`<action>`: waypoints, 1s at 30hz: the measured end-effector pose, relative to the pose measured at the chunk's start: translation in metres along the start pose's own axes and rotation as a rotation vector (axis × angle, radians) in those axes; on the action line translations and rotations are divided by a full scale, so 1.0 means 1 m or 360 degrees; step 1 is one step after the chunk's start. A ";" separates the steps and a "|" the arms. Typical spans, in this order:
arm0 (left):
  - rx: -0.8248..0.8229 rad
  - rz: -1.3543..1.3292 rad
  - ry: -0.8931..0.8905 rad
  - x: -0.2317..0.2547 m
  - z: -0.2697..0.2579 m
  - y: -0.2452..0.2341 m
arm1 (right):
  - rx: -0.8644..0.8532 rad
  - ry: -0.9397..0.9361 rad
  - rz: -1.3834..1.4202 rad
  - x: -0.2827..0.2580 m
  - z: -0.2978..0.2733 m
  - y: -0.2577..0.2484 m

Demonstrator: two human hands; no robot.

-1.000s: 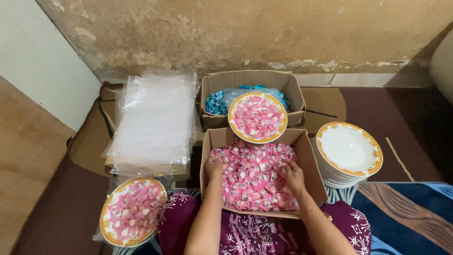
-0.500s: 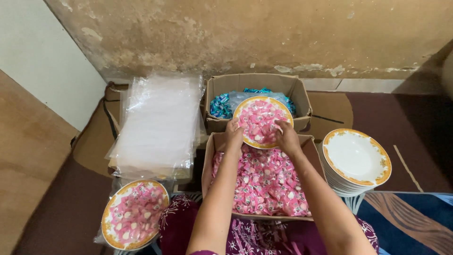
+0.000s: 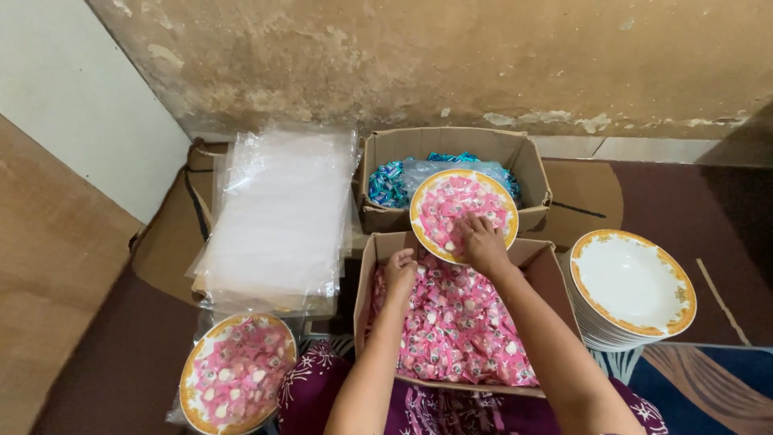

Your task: A person is packing pink candies into plastic bags placed over decorative plates.

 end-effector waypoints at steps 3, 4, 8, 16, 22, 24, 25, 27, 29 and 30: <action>-0.0022 0.0027 -0.0021 0.001 -0.008 -0.005 | 0.0074 -0.0099 -0.0018 -0.014 -0.002 -0.008; -0.0020 0.0019 -0.0020 -0.011 0.006 -0.001 | 0.0075 -0.0104 -0.0025 -0.016 -0.002 -0.014; -0.0050 0.0204 -0.0063 -0.049 0.021 -0.001 | 0.0005 -0.0108 -0.0002 -0.024 -0.008 -0.015; -0.0151 0.0731 -0.0134 -0.037 0.002 -0.023 | 0.0728 -0.0072 0.0426 0.009 -0.076 -0.019; -0.0540 0.1244 -0.0123 -0.059 -0.009 -0.003 | -0.0094 0.0328 0.0607 0.068 -0.127 0.100; -0.0806 0.1603 -0.0006 -0.038 -0.042 0.001 | -0.0866 0.0208 0.0832 0.006 -0.165 0.046; -0.0805 0.1604 -0.0005 -0.035 -0.049 0.006 | -0.0865 0.0207 0.0833 0.002 -0.166 0.047; -0.0970 0.1591 -0.0079 -0.034 -0.065 0.016 | -0.1073 0.0271 0.0885 -0.006 -0.172 0.056; -0.1001 0.1592 -0.0051 -0.029 -0.072 0.012 | -0.0914 0.0301 0.0938 -0.006 -0.173 0.052; -0.1037 0.1592 -0.0022 -0.026 -0.075 0.011 | -0.0755 0.0337 0.0990 -0.005 -0.174 0.048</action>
Point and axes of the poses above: each hand's wrist, its own z-axis towards the middle knuckle, its own y-axis out of the palm, x = y × z, the point moved 5 cm from there along z, towards the middle knuckle, and after that the axes turned 3 degrees about -x, right-handed, at the moved point
